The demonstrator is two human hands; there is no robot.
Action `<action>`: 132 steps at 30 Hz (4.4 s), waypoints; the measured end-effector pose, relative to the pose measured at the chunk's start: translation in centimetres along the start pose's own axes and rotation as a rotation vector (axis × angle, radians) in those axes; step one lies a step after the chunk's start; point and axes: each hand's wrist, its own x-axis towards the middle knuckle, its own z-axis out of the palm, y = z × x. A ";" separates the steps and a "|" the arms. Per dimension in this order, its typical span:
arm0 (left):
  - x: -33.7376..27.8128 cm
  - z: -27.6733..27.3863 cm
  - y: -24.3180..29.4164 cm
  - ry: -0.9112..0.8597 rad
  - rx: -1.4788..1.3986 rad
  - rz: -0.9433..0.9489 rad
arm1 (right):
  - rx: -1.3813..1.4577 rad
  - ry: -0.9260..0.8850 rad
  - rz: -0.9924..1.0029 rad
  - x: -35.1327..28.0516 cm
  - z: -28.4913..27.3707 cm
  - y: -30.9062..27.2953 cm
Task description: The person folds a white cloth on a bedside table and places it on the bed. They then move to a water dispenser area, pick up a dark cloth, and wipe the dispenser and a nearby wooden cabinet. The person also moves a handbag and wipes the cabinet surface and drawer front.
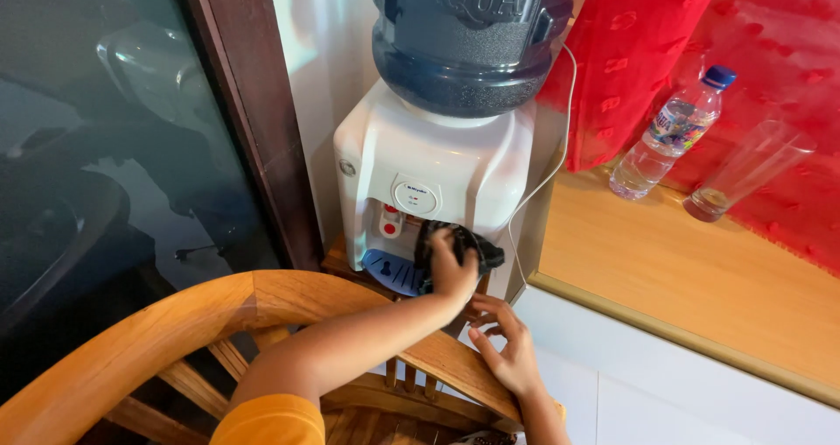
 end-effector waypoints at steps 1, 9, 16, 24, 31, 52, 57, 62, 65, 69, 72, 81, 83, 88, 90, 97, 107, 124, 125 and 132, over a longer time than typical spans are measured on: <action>-0.2 0.1 0.5 0.001 0.000 -0.003 | -0.001 -0.002 0.002 -0.2 0.0 0.0; 1.7 2.0 -4.6 -0.315 0.456 -0.195 | -0.047 -0.006 0.036 0.2 0.0 -0.6; 2.3 1.8 -5.9 -0.491 0.607 -0.384 | -0.062 -0.029 0.058 0.6 0.3 0.3; 2.4 2.4 -12.1 -0.608 0.739 -0.387 | -0.058 -0.005 0.079 0.2 0.0 0.7; 2.6 2.4 -11.6 -0.637 0.879 -0.254 | -0.104 0.035 0.091 0.1 -0.1 0.8; 5.2 -2.9 2.8 -0.609 0.763 0.130 | -0.201 0.054 0.137 -0.1 0.6 1.0; 5.6 -5.5 7.8 -0.796 0.762 0.032 | -0.282 0.242 -0.082 -0.7 0.8 -0.8; 4.4 -7.7 17.4 -1.093 0.476 -0.211 | -0.373 0.378 -0.348 1.9 2.5 -3.5; 6.3 -9.3 20.4 -1.241 0.367 -0.187 | -0.297 0.404 -0.337 4.1 2.8 -0.7; 11.2 -12.0 24.3 -1.029 0.262 0.051 | -0.316 0.643 -0.342 9.0 1.8 -1.7; 14.6 -12.8 23.6 -0.442 0.254 0.776 | -0.361 0.843 -0.465 13.7 1.7 -5.9; 21.6 -13.7 14.7 -0.027 0.366 0.885 | -0.608 0.532 -0.543 13.9 5.8 6.4; 22.0 -13.6 14.5 -0.023 0.398 0.926 | -0.607 0.499 -0.521 13.6 5.4 9.3; 21.8 -14.0 14.7 -0.071 0.460 1.070 | -0.575 0.486 -0.502 12.7 5.7 13.2; 21.7 -14.0 14.4 -0.065 0.480 1.096 | -0.622 0.520 -0.525 12.3 5.8 14.2; 21.4 -14.2 14.5 -0.065 0.505 1.111 | -0.934 0.310 -0.551 11.8 5.3 11.0; 21.3 -14.1 15.3 -0.052 0.498 1.087 | -0.576 0.633 -0.556 19.0 1.3 -11.3; 24.5 -15.8 13.4 -0.203 0.337 0.913 | -0.753 0.419 -0.225 22.3 -0.1 -10.3; 24.8 -15.4 12.3 -0.163 0.264 0.809 | -0.751 0.421 -0.229 22.2 -0.9 -10.2; 25.5 -14.7 9.8 -0.028 0.083 0.550 | -0.828 0.382 -0.343 23.6 5.1 -11.4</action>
